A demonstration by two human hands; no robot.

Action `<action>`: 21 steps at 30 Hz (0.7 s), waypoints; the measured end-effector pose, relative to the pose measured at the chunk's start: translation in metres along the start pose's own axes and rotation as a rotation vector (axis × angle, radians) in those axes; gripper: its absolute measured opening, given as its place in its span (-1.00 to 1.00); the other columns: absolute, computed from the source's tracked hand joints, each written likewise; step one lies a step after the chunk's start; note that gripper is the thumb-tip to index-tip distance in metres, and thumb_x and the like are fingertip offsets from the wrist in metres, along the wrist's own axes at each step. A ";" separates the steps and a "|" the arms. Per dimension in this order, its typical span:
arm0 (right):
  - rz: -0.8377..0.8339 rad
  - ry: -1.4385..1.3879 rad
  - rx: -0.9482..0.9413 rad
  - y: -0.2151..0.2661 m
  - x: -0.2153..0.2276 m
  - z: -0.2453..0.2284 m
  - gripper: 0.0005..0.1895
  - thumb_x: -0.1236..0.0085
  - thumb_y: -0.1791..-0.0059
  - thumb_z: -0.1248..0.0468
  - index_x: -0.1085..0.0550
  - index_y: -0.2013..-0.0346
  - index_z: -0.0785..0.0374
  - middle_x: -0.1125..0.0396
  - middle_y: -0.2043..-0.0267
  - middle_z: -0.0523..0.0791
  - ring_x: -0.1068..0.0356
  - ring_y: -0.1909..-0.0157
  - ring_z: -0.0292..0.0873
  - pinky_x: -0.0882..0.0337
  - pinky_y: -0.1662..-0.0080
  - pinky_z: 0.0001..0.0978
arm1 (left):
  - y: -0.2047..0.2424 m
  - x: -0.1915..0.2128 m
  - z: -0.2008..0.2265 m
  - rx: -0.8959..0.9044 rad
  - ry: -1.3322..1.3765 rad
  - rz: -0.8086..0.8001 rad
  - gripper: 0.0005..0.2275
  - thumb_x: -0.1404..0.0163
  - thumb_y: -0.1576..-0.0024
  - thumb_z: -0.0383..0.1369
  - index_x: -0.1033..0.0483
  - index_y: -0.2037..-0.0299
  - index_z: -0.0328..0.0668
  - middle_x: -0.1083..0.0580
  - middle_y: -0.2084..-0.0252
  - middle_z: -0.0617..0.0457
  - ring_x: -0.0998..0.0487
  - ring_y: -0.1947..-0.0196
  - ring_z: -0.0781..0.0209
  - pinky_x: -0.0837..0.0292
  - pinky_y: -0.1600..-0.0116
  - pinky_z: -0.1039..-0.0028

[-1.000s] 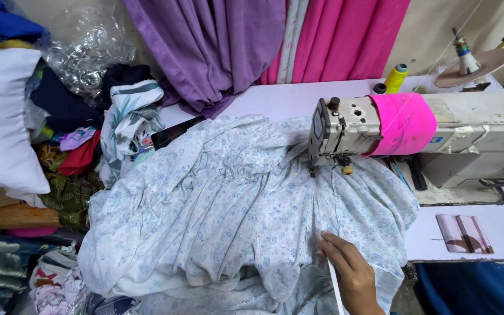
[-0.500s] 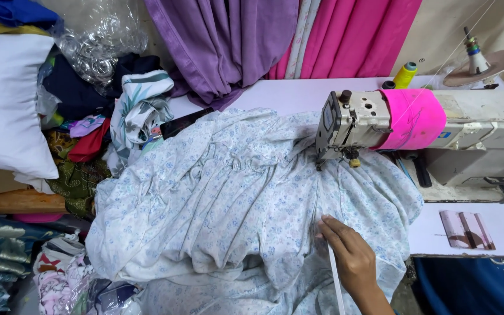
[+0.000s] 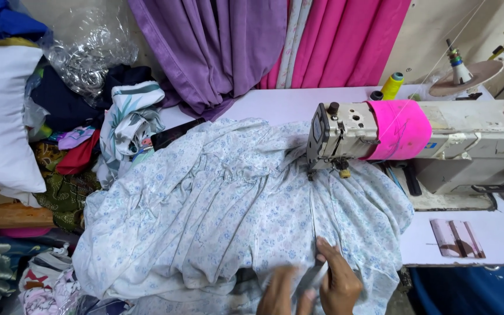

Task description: Sewing the edge of a large floral fabric piece using an industrial sewing machine.

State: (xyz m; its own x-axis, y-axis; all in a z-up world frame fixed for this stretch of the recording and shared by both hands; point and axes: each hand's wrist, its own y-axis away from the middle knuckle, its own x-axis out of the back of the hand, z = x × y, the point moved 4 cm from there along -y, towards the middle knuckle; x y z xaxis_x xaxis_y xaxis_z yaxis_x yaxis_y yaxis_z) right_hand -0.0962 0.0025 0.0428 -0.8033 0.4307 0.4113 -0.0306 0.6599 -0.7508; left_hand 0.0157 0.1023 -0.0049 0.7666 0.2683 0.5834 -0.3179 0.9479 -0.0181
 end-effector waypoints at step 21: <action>-0.153 -0.206 -0.149 -0.007 0.019 0.016 -0.72 0.07 -0.07 0.40 -0.64 0.16 0.31 -0.53 0.12 -0.01 -0.56 0.02 -0.07 -0.49 -0.33 -0.05 | -0.105 -0.025 0.043 -0.245 -0.130 0.138 -0.88 0.07 -0.26 -0.28 -0.51 0.10 0.02 -0.44 0.19 0.08 -0.49 0.16 -0.03 -0.37 0.10 0.19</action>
State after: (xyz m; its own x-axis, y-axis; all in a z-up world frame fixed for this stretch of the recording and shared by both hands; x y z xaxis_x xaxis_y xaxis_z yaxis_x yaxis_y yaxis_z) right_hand -0.1208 -0.0039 0.0473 -0.9004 0.1955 0.3886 -0.0850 0.7970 -0.5979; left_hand 0.0062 -0.0116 0.0169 0.6427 0.3881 0.6606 -0.2581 0.9215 -0.2902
